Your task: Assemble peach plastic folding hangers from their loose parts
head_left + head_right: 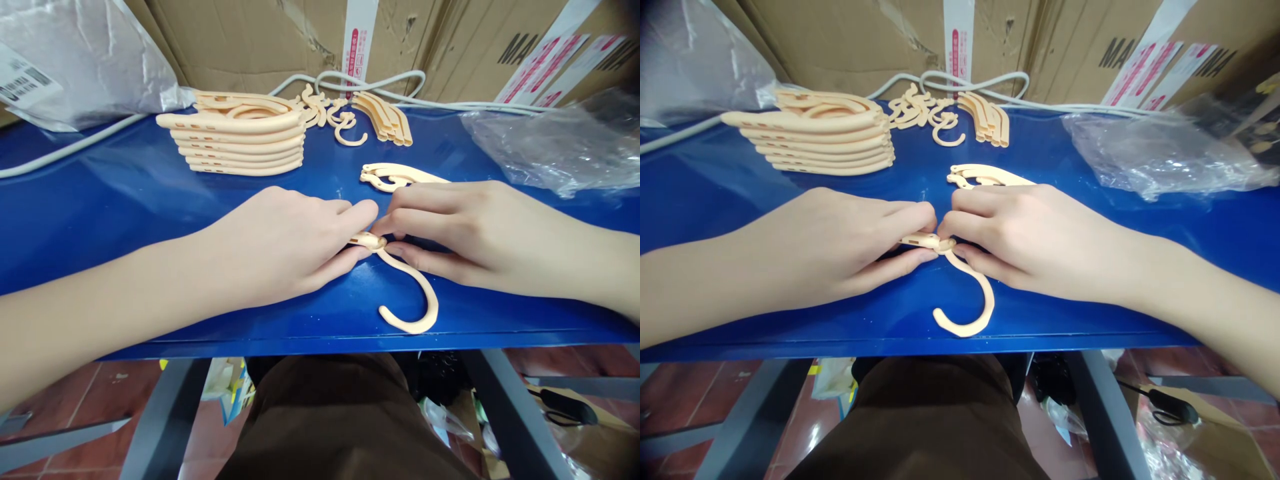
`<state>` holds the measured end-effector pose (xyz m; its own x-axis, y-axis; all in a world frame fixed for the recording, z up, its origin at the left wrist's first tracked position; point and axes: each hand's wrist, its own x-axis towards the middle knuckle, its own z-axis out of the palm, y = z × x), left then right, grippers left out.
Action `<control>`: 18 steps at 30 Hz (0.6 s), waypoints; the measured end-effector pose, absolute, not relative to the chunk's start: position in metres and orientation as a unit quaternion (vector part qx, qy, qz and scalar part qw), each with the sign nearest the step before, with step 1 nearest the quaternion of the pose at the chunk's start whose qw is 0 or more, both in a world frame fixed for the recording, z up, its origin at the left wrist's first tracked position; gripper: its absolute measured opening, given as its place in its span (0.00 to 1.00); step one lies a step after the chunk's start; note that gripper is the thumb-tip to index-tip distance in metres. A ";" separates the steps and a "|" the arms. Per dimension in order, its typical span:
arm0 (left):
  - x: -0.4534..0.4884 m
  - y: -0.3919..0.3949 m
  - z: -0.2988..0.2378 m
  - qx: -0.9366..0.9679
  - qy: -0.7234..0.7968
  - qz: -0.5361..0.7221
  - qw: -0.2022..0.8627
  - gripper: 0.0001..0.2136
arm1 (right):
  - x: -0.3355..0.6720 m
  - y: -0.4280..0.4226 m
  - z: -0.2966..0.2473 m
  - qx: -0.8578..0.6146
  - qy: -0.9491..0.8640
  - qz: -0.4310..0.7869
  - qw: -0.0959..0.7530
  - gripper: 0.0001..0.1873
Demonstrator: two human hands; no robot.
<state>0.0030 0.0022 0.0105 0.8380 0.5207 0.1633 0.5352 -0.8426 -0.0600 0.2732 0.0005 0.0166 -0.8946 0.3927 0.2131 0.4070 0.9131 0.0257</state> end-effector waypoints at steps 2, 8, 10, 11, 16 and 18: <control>0.004 0.002 0.010 -0.957 -0.279 -0.065 0.047 0.13 | 0.274 0.000 0.016 -0.201 -0.973 -0.045 0.105 0.15; 0.005 0.002 0.010 -0.956 -0.282 -0.062 0.046 0.13 | 0.273 -0.002 0.016 -0.203 -0.972 -0.047 0.109 0.17; 0.003 0.002 0.009 -0.956 -0.283 -0.065 0.046 0.13 | 0.272 -0.003 0.017 -0.205 -0.972 -0.045 0.109 0.18; 0.003 0.002 0.009 -0.956 -0.284 -0.066 0.045 0.12 | 0.272 -0.003 0.017 -0.206 -0.972 -0.044 0.108 0.18; 0.002 0.001 0.011 -0.957 -0.279 -0.065 0.047 0.12 | 0.272 -0.004 0.016 -0.217 -0.971 -0.041 0.096 0.19; 0.003 0.001 0.012 -0.957 -0.280 -0.060 0.051 0.13 | 0.273 -0.005 0.015 -0.213 -0.971 -0.048 0.097 0.19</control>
<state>0.0026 0.0010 0.0120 0.8359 0.5298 0.1438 0.5421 -0.8378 -0.0644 0.2725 -0.0053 0.0153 -0.8901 0.4053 0.2085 0.4238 0.9043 0.0515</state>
